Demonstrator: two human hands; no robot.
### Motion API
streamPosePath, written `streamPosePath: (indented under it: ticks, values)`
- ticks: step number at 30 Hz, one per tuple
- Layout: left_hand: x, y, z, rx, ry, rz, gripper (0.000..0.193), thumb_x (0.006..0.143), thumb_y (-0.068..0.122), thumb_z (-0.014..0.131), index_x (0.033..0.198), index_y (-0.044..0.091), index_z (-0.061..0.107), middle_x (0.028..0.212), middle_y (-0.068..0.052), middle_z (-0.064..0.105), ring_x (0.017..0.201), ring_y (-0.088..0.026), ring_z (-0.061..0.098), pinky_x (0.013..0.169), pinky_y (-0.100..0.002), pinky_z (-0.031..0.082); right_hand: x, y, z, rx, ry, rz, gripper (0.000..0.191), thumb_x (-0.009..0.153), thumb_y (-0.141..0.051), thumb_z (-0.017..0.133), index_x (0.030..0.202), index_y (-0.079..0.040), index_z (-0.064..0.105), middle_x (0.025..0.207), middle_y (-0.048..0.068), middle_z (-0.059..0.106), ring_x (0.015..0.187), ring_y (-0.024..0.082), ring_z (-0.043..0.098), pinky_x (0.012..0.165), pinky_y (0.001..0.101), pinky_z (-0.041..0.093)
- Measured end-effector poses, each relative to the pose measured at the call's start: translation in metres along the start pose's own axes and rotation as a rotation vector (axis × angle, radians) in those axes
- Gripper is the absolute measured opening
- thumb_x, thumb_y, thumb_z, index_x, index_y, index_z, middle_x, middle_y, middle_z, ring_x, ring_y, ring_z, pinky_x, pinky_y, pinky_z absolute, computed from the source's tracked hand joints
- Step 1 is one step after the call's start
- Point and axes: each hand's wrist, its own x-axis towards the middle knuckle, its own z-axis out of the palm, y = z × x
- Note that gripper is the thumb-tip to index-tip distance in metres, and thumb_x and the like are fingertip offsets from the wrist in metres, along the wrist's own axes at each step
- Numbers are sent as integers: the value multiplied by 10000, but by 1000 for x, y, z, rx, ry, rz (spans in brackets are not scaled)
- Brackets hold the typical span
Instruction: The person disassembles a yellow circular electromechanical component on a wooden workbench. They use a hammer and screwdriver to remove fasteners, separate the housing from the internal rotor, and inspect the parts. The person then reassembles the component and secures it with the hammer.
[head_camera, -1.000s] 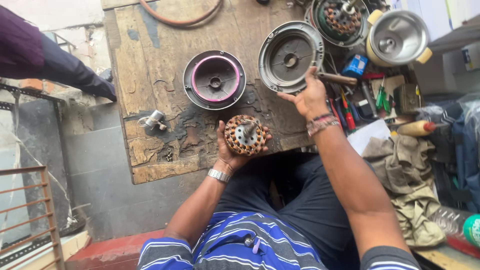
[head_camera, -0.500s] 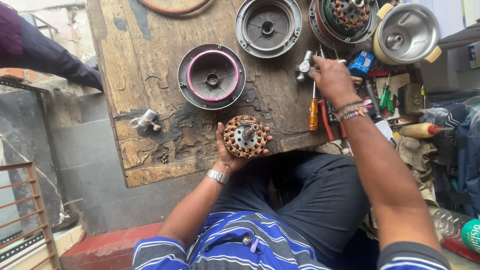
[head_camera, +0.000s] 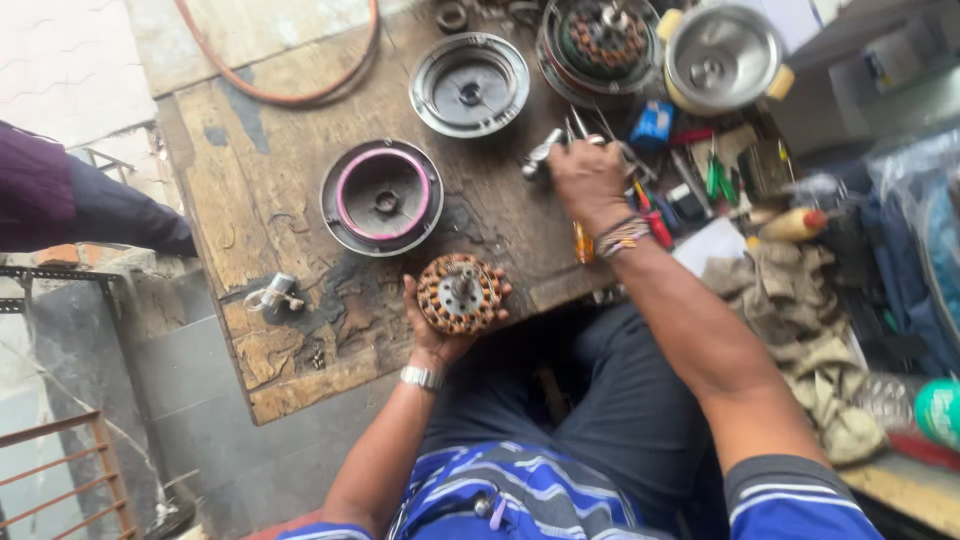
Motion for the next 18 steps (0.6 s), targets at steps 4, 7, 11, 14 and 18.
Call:
streamPosePath:
  ticks: [4,7,11,14,18]
  values:
    - [-1,-1,0,-2,-22,-4,1075,824,884,499,1523,67,459,1512,-313,469,1325,-497,527,995,-638,520,-33,-69,-12,135,-273,113,283,889,-176,578,1164,-115,608,1023,249,607,817,373,692,585,454,577]
    - [-3,-3,-4,24,-18,-7,1065,820,882,511,1514,76,470,1513,-310,473,1319,-496,529,988,-639,520,-52,-87,-13,311,-436,246,363,979,-121,542,1338,-73,518,1071,238,590,816,383,708,621,470,591]
    - [-5,-6,-9,-23,-53,-15,1048,833,857,541,1518,68,463,1536,-304,467,1357,-505,522,1004,-617,528,-72,-71,-13,233,-289,231,478,925,-149,604,1377,-49,484,1047,213,595,844,367,691,633,465,589]
    - [-5,-8,-9,-19,0,-35,1069,796,855,568,1512,68,461,1529,-283,460,1352,-497,507,998,-621,532,-76,-53,-13,223,-175,286,482,831,-230,712,1233,-60,508,1046,207,590,919,367,682,691,444,597]
    - [-6,-8,-2,1,-22,-22,1053,804,850,580,1513,81,468,1524,-287,458,1355,-501,496,970,-602,541,-60,-38,-19,174,-182,334,507,840,-315,794,1189,-66,523,1075,180,595,990,343,680,743,431,600]
